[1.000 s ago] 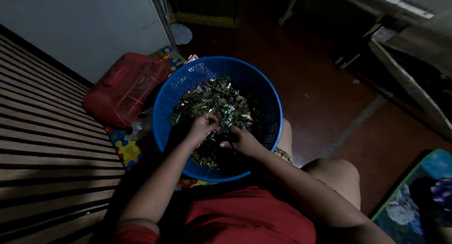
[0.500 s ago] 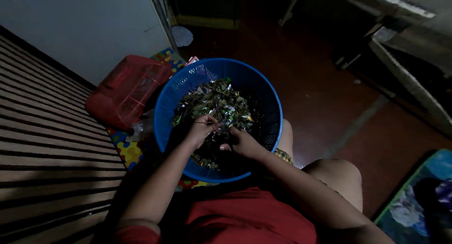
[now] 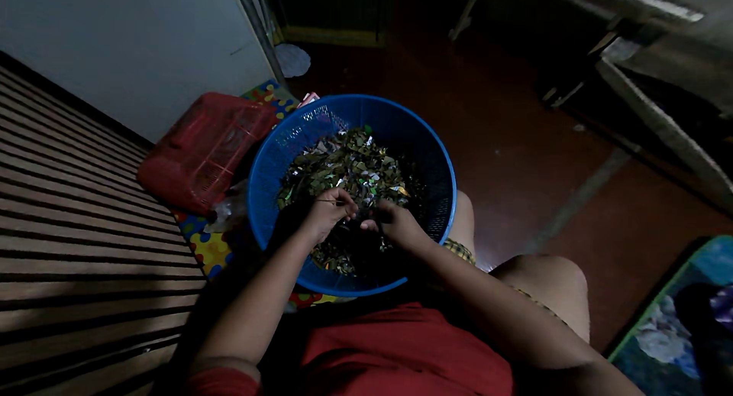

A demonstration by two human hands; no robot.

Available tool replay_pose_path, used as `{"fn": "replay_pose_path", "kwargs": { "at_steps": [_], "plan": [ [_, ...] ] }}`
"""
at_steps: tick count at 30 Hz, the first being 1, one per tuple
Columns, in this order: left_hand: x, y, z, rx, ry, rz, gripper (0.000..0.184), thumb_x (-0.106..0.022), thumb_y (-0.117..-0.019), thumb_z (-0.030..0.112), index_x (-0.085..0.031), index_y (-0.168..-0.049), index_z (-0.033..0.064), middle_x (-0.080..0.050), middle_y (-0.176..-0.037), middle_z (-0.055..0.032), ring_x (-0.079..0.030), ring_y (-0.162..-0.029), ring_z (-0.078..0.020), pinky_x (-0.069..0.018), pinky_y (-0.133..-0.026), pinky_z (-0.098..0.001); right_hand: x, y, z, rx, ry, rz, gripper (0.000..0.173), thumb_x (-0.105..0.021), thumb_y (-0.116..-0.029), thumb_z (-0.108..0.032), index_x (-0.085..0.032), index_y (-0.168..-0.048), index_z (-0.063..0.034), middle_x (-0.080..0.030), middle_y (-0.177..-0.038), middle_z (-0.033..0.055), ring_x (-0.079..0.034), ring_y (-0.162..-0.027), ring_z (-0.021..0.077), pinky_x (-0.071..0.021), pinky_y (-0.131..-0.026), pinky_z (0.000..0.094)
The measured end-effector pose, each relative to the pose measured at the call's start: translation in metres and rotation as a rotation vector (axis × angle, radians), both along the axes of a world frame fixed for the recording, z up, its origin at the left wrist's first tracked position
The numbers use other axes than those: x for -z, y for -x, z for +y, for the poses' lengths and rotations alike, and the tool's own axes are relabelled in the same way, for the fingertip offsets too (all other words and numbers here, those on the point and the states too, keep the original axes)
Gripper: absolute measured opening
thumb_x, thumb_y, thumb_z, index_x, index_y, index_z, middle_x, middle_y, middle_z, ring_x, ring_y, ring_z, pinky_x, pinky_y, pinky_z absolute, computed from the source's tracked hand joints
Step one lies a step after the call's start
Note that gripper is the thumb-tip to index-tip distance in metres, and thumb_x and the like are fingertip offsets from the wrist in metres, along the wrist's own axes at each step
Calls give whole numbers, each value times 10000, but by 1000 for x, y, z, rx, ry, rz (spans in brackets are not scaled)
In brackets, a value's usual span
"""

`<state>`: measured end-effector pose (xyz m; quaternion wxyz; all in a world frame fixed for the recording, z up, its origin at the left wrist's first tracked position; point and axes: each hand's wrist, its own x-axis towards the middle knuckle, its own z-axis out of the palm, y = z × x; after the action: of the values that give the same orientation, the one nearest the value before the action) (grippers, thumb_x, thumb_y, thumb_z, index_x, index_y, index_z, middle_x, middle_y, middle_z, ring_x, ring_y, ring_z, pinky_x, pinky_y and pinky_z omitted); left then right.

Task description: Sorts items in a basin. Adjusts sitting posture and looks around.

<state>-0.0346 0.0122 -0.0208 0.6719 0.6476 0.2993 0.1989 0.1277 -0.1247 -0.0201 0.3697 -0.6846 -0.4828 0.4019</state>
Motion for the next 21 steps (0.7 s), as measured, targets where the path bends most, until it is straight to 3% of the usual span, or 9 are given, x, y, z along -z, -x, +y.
{"fn": "replay_pose_path", "kwargs": {
  "at_steps": [3,6,9,14,21],
  "plan": [
    [1,0,0,35,-22,15,185,-702,-871,-103,-595,-916,42,-666,-847,-17,-657,-768,-110,-583,-756,-300,4,-4,1,48,-103,187,471,-745,-924,-338,-598,-1245,-27,-680,-1055,101,-656,-934,173,-557,-854,397],
    [2,0,0,84,-39,35,187,-726,-858,-82,-604,-913,48,-674,-863,-8,-645,-765,-95,-568,-725,-279,5,-3,0,92,-236,322,354,-772,-900,-168,-591,-1174,-36,-685,-998,51,-656,-851,113,-565,-763,307],
    [-1,-1,-3,126,-22,54,193,-699,-872,-97,-594,-914,59,-693,-827,16,-663,-731,-75,-577,-708,-251,8,0,-1,99,-326,305,274,-748,-897,-72,-613,-1131,-29,-698,-996,55,-668,-868,110,-570,-794,300],
    [0,-3,-6,140,-19,102,210,-722,-865,-66,-595,-1004,27,-662,-840,18,-637,-728,-68,-561,-702,-246,10,3,0,97,-355,225,216,-740,-893,-72,-660,-1088,-25,-681,-984,68,-656,-884,124,-564,-831,328],
    [4,-3,-6,131,-17,81,201,-740,-858,-52,-604,-978,37,-673,-877,12,-643,-745,-67,-564,-699,-246,9,3,0,104,-351,209,236,-758,-882,-91,-660,-1091,-36,-680,-989,60,-654,-878,113,-564,-813,316]
  ]
}}
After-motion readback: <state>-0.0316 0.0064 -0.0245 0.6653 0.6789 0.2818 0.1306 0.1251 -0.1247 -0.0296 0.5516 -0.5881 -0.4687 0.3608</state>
